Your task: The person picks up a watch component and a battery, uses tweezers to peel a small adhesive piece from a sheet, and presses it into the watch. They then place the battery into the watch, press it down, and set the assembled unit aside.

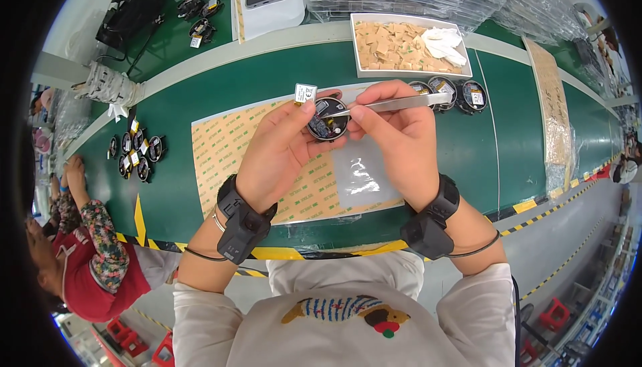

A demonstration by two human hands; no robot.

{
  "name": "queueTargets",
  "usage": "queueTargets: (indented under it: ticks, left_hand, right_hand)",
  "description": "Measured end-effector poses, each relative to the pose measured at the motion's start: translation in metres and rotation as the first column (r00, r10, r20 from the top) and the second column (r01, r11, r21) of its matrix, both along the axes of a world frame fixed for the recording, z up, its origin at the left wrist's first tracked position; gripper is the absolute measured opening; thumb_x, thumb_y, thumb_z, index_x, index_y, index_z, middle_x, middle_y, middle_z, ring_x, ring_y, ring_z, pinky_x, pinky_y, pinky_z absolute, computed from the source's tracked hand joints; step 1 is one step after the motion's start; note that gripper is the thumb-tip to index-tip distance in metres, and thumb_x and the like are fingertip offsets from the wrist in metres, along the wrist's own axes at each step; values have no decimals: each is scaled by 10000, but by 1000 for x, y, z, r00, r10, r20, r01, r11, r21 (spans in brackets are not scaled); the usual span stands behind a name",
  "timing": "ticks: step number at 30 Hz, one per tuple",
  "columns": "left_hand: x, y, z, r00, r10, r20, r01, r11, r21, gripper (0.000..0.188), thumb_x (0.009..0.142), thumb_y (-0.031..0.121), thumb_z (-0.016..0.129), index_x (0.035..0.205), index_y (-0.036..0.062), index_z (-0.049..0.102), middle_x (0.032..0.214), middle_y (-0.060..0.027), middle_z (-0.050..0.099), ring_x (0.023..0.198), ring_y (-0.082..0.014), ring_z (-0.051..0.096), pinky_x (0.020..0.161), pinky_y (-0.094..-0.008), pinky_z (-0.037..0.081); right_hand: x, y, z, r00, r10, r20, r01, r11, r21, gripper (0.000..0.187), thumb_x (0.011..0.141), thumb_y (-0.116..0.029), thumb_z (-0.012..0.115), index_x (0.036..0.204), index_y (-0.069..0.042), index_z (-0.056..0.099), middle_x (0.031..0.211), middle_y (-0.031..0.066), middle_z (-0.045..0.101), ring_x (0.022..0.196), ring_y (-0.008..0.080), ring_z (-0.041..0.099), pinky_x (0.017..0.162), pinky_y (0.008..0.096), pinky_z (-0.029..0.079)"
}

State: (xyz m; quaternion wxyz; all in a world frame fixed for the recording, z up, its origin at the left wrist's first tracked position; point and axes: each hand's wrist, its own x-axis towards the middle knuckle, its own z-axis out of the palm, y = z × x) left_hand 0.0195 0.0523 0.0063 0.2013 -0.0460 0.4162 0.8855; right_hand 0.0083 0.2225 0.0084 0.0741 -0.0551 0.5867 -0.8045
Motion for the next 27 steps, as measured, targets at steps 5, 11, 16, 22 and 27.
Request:
queueTargets:
  ticks: [5, 11, 16, 22, 27]
  left_hand:
    - [-1, -1, 1, 998, 36, 54, -38, 998, 40, 300, 958, 157, 430, 1179, -36, 493, 1061, -122, 593, 917, -200, 622, 835, -319, 520]
    - [-12, -21, -7, 989, 148, 15, -144, 980, -137, 252, 946, 105, 431, 1158, -13, 501, 1063, -113, 583, 884, -202, 630, 803, -305, 531]
    - [-16, -28, -10, 991, 132, 18, -126, 975, -182, 258, 927, 64, 450, 1175, 2, 487, 1051, -105, 577, 873, -202, 633, 780, -295, 536]
    - [-16, -26, -11, 993, 109, -44, -116, 964, -238, 308, 887, -3, 458, 1196, -1, 455, 1012, -95, 575, 859, -197, 633, 746, -281, 535]
    - [-15, -24, -5, 998, 51, -48, -63, 952, -298, 328, 848, -26, 446, 1174, -4, 475, 967, -82, 583, 798, -154, 627, 672, -244, 514]
  right_hand:
    - [-3, 11, 2, 971, 235, -34, -236, 971, -41, 114, 827, 10, 586, 925, -12, 534, 860, 74, 602, 758, 118, 592, 664, 238, 485]
    - [-3, 14, 0, 957, 289, 2, -276, 913, 300, 94, 827, 6, 589, 903, -9, 536, 874, 64, 597, 771, 108, 603, 683, 231, 499]
    - [-3, 10, -4, 993, 100, 62, -116, 916, 383, 72, 830, -5, 594, 876, -12, 540, 872, 46, 592, 770, 104, 613, 677, 222, 503]
    - [-6, 11, -2, 988, 95, 122, -132, 927, 351, 66, 841, -26, 589, 871, -22, 530, 860, 36, 585, 762, 115, 616, 667, 223, 505]
    - [-11, 21, 4, 959, 258, 117, -272, 955, 119, 76, 858, -52, 573, 895, -30, 510, 862, 58, 592, 803, 171, 636, 669, 248, 518]
